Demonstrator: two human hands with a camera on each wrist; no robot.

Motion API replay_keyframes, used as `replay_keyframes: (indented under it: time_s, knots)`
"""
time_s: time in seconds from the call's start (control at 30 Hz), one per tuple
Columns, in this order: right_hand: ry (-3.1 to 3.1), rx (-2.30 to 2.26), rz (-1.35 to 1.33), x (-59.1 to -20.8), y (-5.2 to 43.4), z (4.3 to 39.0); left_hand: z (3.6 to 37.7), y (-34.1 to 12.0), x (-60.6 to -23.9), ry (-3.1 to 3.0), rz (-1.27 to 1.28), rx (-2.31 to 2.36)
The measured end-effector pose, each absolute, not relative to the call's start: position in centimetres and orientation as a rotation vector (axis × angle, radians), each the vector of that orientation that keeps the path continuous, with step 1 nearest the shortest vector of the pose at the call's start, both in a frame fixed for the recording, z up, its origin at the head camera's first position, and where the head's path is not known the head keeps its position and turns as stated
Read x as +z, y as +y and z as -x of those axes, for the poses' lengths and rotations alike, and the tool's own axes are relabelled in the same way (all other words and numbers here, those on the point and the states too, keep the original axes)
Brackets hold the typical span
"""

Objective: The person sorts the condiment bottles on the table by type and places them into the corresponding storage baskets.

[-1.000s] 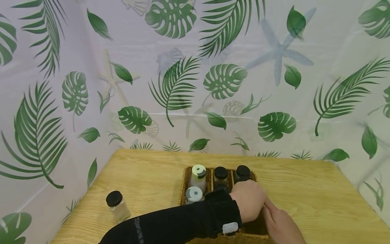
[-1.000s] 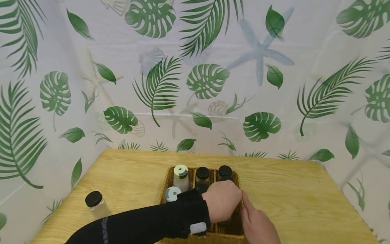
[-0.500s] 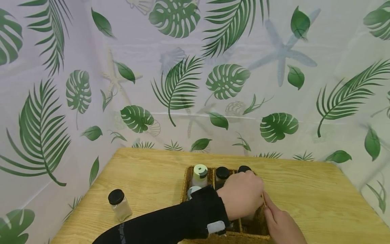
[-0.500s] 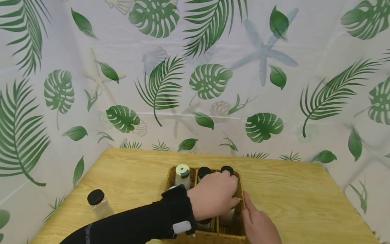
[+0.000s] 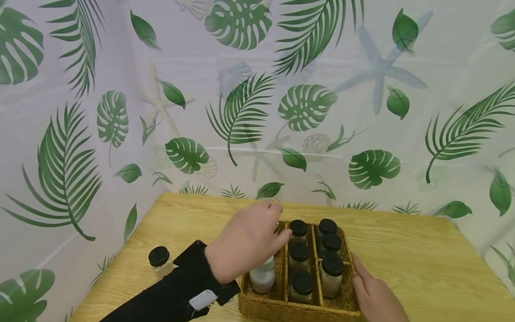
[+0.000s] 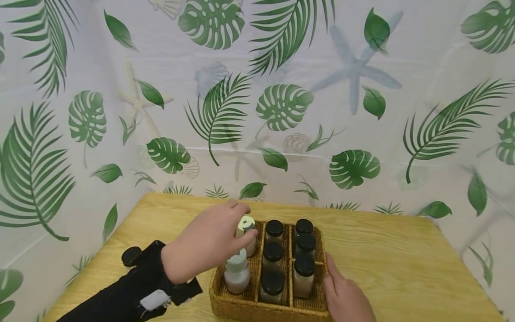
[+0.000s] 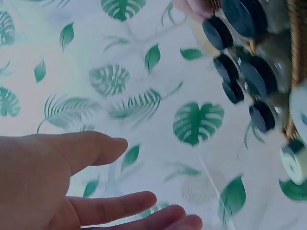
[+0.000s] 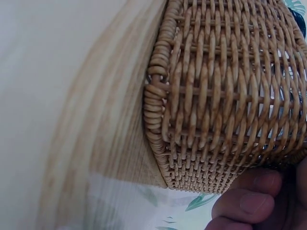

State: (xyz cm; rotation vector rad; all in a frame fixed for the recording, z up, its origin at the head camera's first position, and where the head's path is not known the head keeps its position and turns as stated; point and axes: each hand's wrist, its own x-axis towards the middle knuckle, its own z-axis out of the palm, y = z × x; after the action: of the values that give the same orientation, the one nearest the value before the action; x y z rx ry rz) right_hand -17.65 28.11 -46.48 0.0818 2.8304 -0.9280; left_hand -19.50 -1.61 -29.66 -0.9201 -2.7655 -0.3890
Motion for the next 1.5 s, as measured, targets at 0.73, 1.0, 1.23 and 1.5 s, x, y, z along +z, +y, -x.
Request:
replay_keyframes:
  time_s: [0.73, 1.0, 1.23, 1.5]
  knots:
    - [2.805, -0.92, -0.084, -46.4, 28.5, 17.6, 18.8, -15.4, -33.8, -2.799, 0.412, -0.29]
    - [2.817, -0.921, -0.066, -46.6, 28.3, 17.9, 18.6, -19.0, -36.8, -2.884, 0.307, -0.212]
    - [2.814, -0.917, -0.083, -46.7, 28.3, 17.8, 19.0, -20.1, -39.0, -2.995, 0.221, -0.213]
    - [2.806, -0.918, -0.105, -46.5, 28.2, 17.7, 19.5, -20.2, -40.3, -2.933, 0.219, -0.261]
